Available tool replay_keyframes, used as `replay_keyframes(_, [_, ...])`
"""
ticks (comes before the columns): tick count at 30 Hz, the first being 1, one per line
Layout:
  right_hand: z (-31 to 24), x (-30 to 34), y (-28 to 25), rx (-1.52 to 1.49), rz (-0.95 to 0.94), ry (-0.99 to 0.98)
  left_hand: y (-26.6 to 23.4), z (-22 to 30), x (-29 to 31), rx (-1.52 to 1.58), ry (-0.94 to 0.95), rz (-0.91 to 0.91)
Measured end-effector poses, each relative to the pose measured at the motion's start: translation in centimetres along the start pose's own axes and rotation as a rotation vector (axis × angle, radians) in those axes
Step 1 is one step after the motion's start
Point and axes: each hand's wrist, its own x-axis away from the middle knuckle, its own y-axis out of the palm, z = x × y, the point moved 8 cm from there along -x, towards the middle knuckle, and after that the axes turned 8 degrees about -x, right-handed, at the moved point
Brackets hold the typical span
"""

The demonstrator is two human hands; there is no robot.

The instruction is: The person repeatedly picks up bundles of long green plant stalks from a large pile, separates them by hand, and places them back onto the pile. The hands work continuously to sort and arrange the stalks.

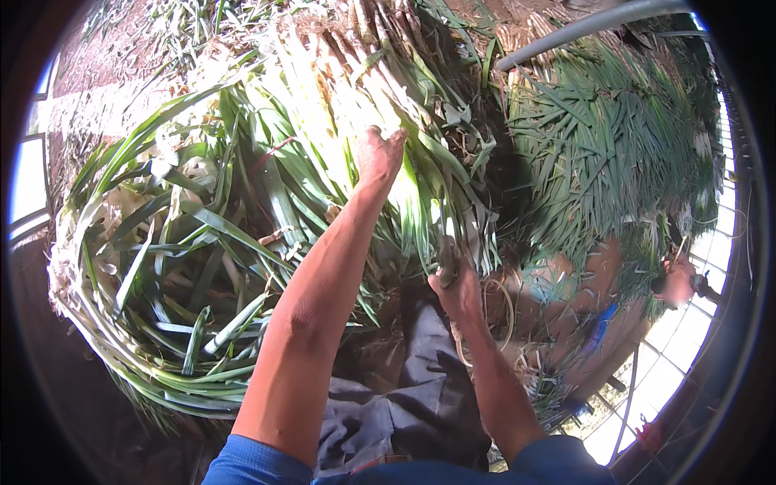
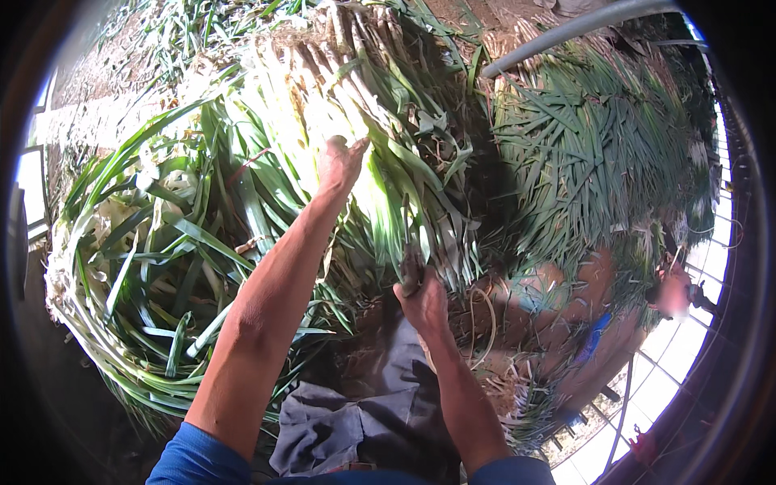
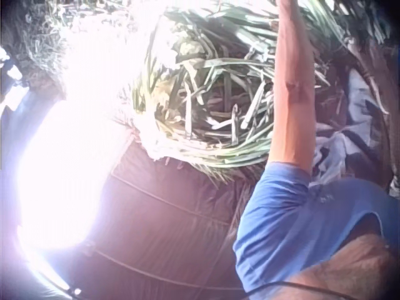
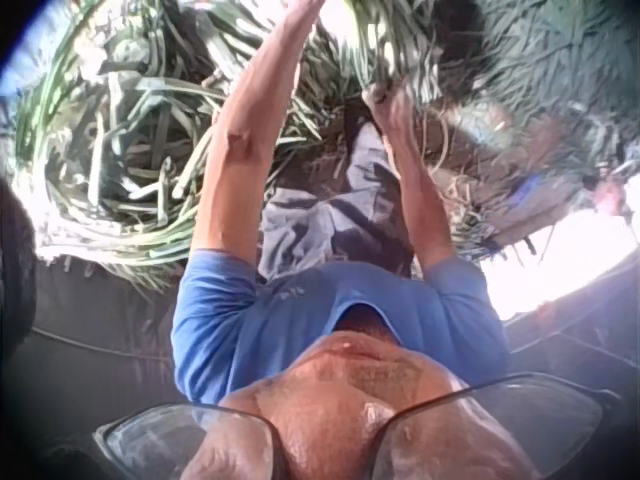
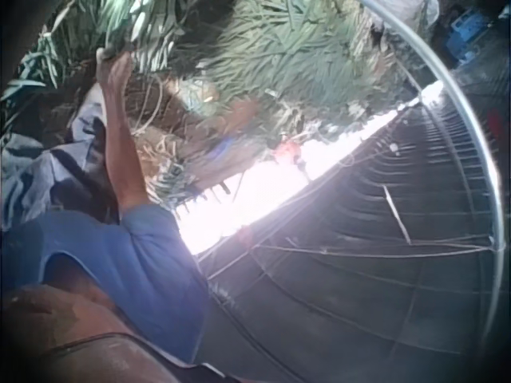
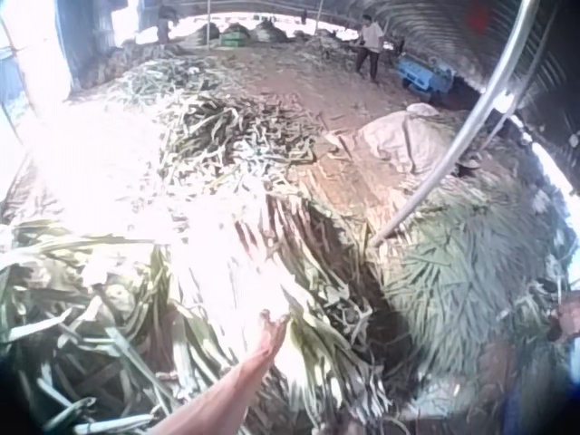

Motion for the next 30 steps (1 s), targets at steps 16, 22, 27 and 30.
replay_keyframes(16, [1.6,3.7,-6.6,0.026,-0.255,0.137,-1.7,-7.3,1.2,0.606,-0.244,0.047])
replay_keyframes(22, [-5.2,3.5,-6.0,-0.002,-0.320,0.026,-9.0,-12.7,14.6,0.739,-0.195,0.041])
replay_keyframes(27, [-10.2,5.8,-0.3,0.152,-0.459,-0.178,-7.3,-14.6,24.3,0.680,-0.238,-0.040])
replay_keyframes(30, [-11.6,8.0,2.1,0.293,-0.552,-0.096,-6.7,-13.9,25.2,0.662,-0.295,-0.049])
